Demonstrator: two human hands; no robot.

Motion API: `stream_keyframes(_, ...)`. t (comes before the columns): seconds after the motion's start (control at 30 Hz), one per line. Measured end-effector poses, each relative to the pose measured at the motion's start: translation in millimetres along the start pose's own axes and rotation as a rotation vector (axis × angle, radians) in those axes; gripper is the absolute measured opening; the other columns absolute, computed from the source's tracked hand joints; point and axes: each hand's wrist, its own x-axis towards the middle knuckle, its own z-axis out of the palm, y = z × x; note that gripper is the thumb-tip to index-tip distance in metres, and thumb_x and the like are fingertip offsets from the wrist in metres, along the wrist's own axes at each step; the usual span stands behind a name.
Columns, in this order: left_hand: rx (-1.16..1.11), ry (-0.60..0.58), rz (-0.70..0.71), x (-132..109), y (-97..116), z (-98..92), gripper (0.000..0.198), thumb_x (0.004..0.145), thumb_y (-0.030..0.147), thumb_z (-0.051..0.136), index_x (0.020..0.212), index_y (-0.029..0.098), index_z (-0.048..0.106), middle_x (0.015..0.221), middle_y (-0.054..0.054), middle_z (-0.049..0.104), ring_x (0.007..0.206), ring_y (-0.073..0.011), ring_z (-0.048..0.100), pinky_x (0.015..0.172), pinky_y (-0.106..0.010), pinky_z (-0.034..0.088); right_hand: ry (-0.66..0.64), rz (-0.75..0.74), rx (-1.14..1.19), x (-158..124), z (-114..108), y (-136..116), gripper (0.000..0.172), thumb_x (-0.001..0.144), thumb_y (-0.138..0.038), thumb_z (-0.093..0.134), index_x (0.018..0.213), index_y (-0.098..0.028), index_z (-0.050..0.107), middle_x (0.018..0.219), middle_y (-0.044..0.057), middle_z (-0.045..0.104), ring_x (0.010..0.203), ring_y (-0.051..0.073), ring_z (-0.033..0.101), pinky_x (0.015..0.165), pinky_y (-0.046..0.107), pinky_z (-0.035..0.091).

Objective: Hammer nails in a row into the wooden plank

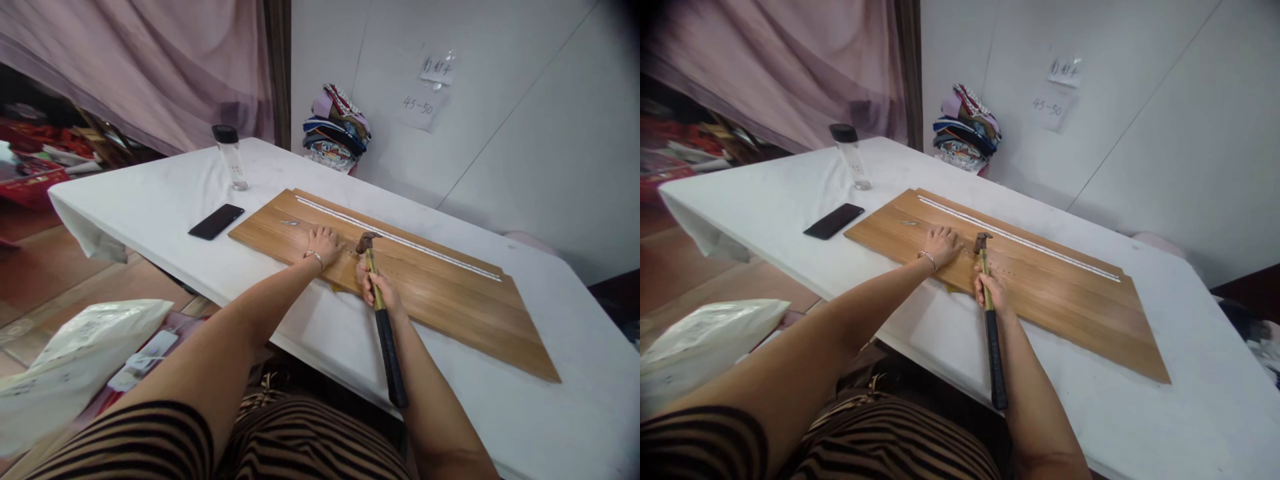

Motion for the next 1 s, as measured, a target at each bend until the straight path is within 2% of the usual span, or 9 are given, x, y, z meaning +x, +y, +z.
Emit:
stream_keyframes(0.4, -0.004, -0.006, -0.007, -1.5, 1.6, -1.9, 0.048, 0.108, 0.049, 0.045, 0.136, 0.020, 0.071, 0.158, -0.017, 0.060, 0.150, -0.0359, 0.046, 0.125, -0.057, 0.032, -0.019, -0.010, 0.011, 1.5, -4.8, 5.0, 0.041, 0.083, -0.047, 0.077, 0.112, -0.023, 0.061, 0.063, -0.011, 0.057, 0.037, 0.007, 0.044, 0.033, 0.020, 0.035)
stream_keyframes(1.0, 0.007, 0.000, -0.001, -1.9, 2.1, -3.3, 0.047, 0.108, 0.046, 0.044, 0.135, 0.020, 0.072, 0.153, -0.018, 0.063, 0.147, -0.0361, 0.047, 0.123, -0.057, 0.034, -0.003, 0.003, -0.011, -0.1, -1.9, 1.5, 0.045, 0.079, -0.050, 0.079, 0.110, -0.023, 0.061, 0.062, -0.011, 0.057, 0.036, 0.007, 0.043, 0.033, 0.020, 0.034)
